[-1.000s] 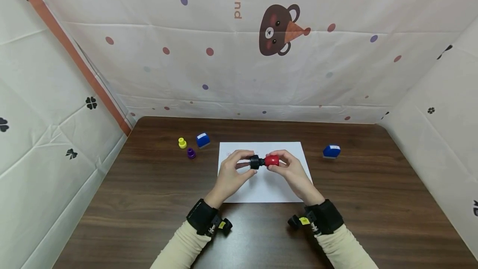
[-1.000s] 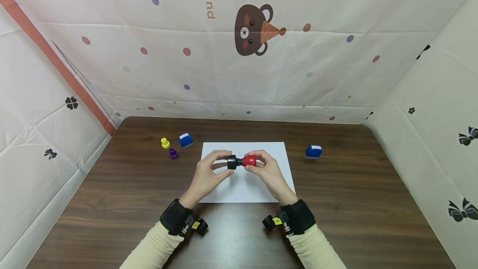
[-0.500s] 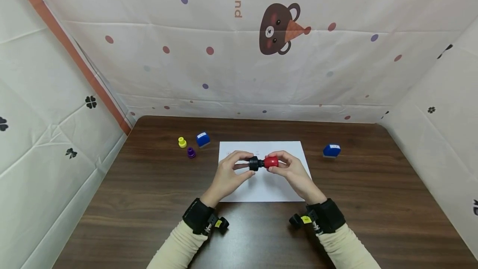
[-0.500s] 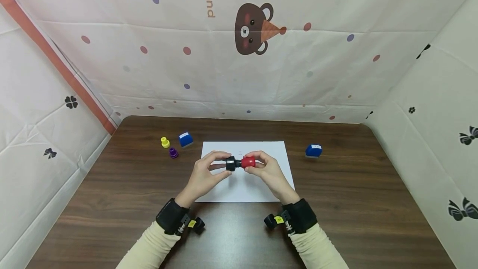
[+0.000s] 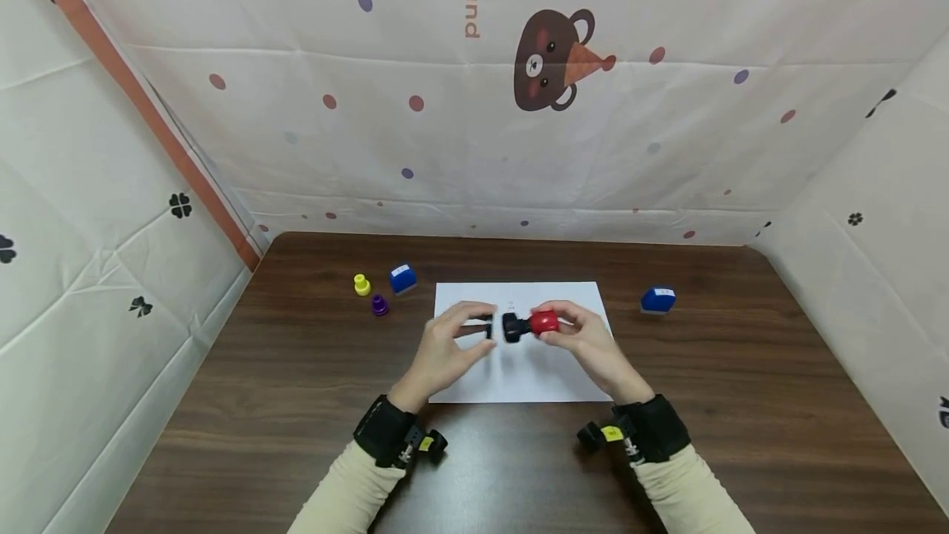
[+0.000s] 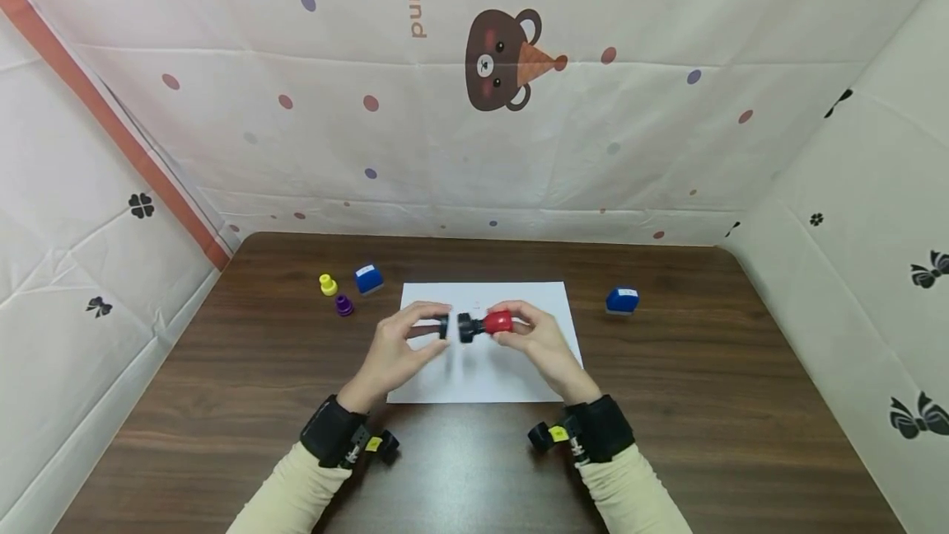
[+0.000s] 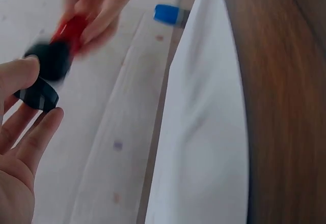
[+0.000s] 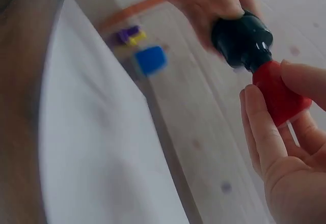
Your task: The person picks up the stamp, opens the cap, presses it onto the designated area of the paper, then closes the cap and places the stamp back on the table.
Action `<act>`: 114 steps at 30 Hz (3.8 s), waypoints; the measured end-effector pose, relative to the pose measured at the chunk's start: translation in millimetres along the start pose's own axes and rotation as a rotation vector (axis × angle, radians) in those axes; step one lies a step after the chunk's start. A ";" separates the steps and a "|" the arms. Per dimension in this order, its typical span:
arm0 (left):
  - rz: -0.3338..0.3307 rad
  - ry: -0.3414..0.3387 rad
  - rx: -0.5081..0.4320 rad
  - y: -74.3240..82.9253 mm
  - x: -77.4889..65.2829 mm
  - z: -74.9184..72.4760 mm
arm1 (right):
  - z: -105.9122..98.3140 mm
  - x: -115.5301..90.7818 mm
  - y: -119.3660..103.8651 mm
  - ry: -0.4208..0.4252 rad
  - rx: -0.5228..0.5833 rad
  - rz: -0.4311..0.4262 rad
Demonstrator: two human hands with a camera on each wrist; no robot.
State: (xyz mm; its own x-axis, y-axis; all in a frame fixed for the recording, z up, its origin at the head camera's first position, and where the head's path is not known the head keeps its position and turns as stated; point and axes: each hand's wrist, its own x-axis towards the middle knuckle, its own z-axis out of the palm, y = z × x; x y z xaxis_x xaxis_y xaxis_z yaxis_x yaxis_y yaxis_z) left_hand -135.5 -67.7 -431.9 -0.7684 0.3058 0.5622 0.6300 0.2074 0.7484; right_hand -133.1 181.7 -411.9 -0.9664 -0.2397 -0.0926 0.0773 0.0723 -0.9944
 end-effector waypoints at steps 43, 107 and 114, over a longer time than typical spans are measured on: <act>-0.134 0.138 0.137 22.8 -11.8 -42.2 | -42.8 35.5 -6.1 0.196 -0.680 -0.106; -0.057 0.126 0.091 18.5 -12.7 -30.0 | -2.1 84.7 -20.5 -0.045 -1.196 -0.229; -0.060 0.122 0.083 19.4 -12.6 -28.7 | -0.6 84.9 -19.9 -0.027 -1.206 -0.223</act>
State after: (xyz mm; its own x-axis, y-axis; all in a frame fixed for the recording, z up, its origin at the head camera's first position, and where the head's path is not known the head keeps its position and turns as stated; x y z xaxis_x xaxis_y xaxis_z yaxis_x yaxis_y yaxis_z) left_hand -116.9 -94.2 -414.3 -0.8098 0.1765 0.5595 0.5857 0.2994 0.7532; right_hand -216.9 160.5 -400.0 -0.9229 -0.3807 0.0585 -0.3796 0.8732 -0.3056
